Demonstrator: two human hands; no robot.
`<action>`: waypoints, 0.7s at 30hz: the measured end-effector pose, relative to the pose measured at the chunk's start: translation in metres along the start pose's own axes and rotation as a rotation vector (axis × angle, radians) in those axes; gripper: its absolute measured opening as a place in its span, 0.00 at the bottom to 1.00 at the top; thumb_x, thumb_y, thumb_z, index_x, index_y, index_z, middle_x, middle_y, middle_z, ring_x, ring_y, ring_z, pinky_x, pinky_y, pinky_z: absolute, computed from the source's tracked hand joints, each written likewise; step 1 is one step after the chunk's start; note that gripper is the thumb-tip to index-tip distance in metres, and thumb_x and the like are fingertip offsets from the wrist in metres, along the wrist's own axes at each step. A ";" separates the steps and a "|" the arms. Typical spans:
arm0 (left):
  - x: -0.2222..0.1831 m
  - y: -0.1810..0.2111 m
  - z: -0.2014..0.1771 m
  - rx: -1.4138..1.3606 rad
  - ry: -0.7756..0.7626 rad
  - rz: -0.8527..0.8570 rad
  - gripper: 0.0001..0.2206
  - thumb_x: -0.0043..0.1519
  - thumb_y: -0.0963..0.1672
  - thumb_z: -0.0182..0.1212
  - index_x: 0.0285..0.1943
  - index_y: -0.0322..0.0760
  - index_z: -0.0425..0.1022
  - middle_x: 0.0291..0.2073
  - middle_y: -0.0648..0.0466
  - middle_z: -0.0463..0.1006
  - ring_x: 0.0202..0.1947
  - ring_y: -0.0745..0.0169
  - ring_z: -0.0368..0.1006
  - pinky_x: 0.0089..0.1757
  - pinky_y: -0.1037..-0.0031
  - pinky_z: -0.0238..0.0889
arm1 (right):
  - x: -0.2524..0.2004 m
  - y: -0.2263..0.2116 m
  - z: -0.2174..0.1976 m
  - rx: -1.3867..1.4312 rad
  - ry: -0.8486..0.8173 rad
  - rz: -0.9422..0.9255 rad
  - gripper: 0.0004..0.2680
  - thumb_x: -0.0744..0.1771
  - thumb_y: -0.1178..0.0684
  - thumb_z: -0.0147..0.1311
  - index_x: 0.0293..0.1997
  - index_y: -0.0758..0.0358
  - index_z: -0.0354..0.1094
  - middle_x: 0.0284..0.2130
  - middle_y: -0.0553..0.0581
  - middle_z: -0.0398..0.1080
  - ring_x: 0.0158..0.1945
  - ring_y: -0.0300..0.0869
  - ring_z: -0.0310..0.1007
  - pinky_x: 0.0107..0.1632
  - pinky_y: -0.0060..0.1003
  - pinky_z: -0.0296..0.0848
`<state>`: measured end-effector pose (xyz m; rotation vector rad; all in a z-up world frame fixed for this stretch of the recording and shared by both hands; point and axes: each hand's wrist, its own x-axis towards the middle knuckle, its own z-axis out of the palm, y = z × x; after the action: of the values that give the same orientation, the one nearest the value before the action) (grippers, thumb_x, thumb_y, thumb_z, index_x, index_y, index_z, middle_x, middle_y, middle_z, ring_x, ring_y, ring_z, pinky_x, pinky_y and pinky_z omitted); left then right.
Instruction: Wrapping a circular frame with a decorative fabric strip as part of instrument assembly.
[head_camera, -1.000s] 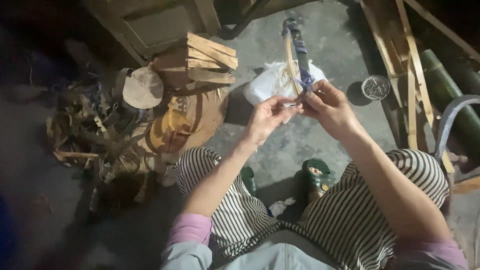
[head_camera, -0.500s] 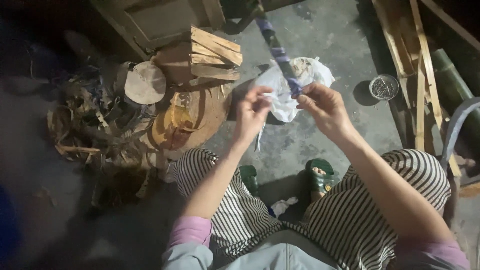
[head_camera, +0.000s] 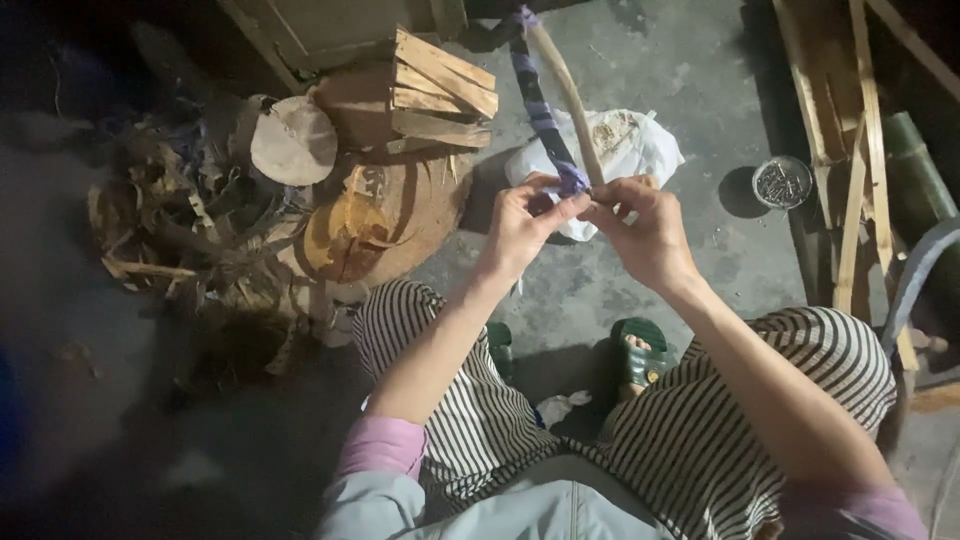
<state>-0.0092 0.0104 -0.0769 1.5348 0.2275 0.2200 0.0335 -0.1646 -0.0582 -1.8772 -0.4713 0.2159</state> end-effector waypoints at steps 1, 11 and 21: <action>0.000 -0.006 0.003 -0.031 0.041 0.018 0.11 0.53 0.47 0.79 0.41 0.44 0.85 0.23 0.64 0.75 0.22 0.87 0.65 0.26 0.89 0.58 | 0.001 -0.003 0.000 -0.018 0.013 0.027 0.05 0.68 0.55 0.66 0.46 0.64 0.79 0.33 0.59 0.72 0.41 0.40 0.63 0.40 0.36 0.67; 0.007 0.023 -0.011 -0.165 0.104 -0.222 0.09 0.57 0.47 0.72 0.28 0.44 0.79 0.16 0.66 0.70 0.16 0.85 0.64 0.18 0.91 0.52 | 0.011 -0.037 -0.016 0.200 0.011 0.027 0.05 0.68 0.53 0.65 0.45 0.59 0.79 0.35 0.59 0.78 0.39 0.39 0.72 0.46 0.38 0.72; 0.012 0.055 -0.027 -0.513 -0.014 -0.361 0.13 0.60 0.43 0.70 0.26 0.37 0.70 0.14 0.58 0.64 0.13 0.79 0.59 0.16 0.91 0.46 | 0.009 -0.025 -0.047 0.096 0.130 0.007 0.08 0.75 0.50 0.53 0.51 0.62 0.77 0.32 0.60 0.73 0.29 0.35 0.60 0.34 0.30 0.62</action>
<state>-0.0055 0.0413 -0.0223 0.9657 0.3980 -0.0218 0.0533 -0.1942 -0.0179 -1.7867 -0.3600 0.1180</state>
